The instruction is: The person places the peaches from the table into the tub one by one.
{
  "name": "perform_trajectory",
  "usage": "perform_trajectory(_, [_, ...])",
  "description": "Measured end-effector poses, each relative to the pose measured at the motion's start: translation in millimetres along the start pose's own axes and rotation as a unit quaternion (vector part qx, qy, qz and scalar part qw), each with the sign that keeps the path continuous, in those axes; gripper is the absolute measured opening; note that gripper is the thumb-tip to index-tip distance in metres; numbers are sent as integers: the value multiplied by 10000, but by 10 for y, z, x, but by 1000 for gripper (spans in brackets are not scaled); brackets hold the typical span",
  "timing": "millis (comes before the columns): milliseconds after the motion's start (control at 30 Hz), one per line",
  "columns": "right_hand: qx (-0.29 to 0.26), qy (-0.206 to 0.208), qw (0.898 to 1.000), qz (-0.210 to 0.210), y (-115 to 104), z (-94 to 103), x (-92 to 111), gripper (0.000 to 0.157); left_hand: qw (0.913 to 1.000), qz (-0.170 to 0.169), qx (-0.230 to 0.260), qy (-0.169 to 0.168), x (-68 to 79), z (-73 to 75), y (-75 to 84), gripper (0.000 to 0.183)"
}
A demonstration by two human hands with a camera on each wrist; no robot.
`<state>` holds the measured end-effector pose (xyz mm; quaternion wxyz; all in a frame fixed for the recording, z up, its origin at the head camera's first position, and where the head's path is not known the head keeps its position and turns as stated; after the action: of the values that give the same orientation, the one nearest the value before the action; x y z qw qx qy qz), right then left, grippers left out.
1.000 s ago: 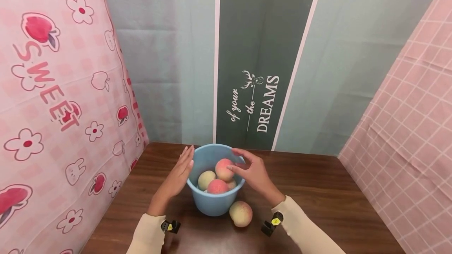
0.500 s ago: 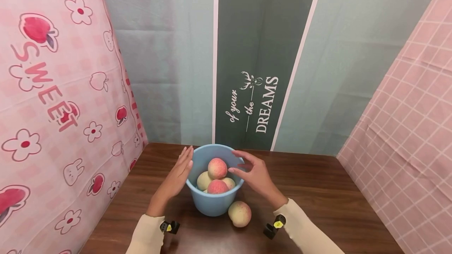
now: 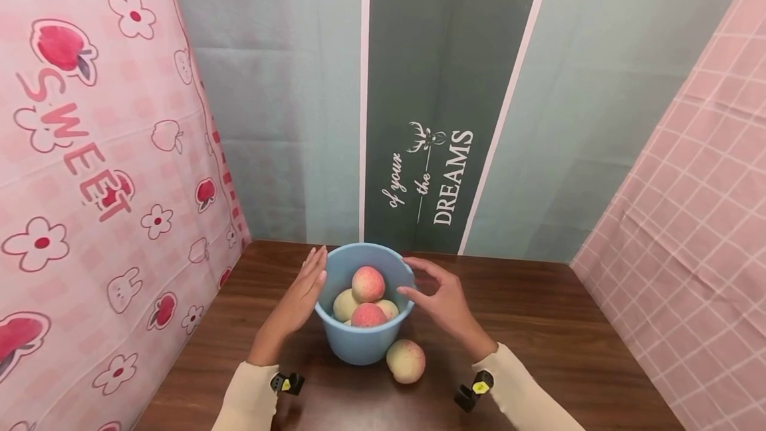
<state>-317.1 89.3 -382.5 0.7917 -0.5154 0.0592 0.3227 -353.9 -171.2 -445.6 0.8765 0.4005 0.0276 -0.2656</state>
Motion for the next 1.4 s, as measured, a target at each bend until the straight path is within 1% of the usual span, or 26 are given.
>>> perform_trajectory(100, [-37, 52, 9999, 84, 29, 10, 21, 52, 10000, 45, -15, -22, 7, -1, -13, 52])
perform_trajectory(233, [-30, 146, 9994, 316, 33, 35, 58, 52, 10000, 65, 1, -20, 3, 4, -6, 51])
perform_trajectory(333, [0, 183, 9992, 365, 43, 50, 97, 52, 10000, 55, -11, -7, -4, 10, 5, 50])
perform_trajectory(400, [7, 178, 9994, 300, 62, 54, 123, 52, 10000, 54, 2, 7, -10, 16, 11, 50])
perform_trajectory(600, [40, 190, 9998, -95, 150, 33, 223, 51, 10000, 12, 31, 23, -8, 28, 25, 51])
perform_trajectory(667, [20, 223, 9996, -147, 168, 32, 250, 51, 10000, 33, 38, 11, -8, 25, 24, 52])
perform_trajectory(767, [-39, 267, 9995, -151, 200, 26, 293, 51, 10000, 68, 16, -12, -6, 17, 23, 52])
perform_trajectory(1033, [-153, 259, 9995, -14, 287, -27, 404, 48, 10000, -12, 45, 27, -3, 4, 13, 49])
perform_trajectory(1233, [-162, 344, 9993, -60, 317, -17, 463, 48, 10000, -7, -12, -14, -3, 1, 10, 50])
perform_trajectory(1300, [-164, 402, 9989, -175, 379, -29, 499, 48, 10000, -40, -21, -11, -2, 1, 10, 50])
perform_trajectory(1400, [-119, 496, 9978, -423, 553, -66, 568, 51, 10000, -19, -16, -2, 5, -2, 2, 50])
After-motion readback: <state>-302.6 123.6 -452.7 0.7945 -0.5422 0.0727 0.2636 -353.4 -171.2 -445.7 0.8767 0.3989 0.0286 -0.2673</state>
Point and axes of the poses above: each hand's wrist, its own x-axis away from the middle knuckle, its own z-axis out of the back of the hand, y = z × x, the point moved 8 cm from there along -x, towards the middle knuckle, and after that the axes turned 12 degrees about -y, right-handed, at the moved point
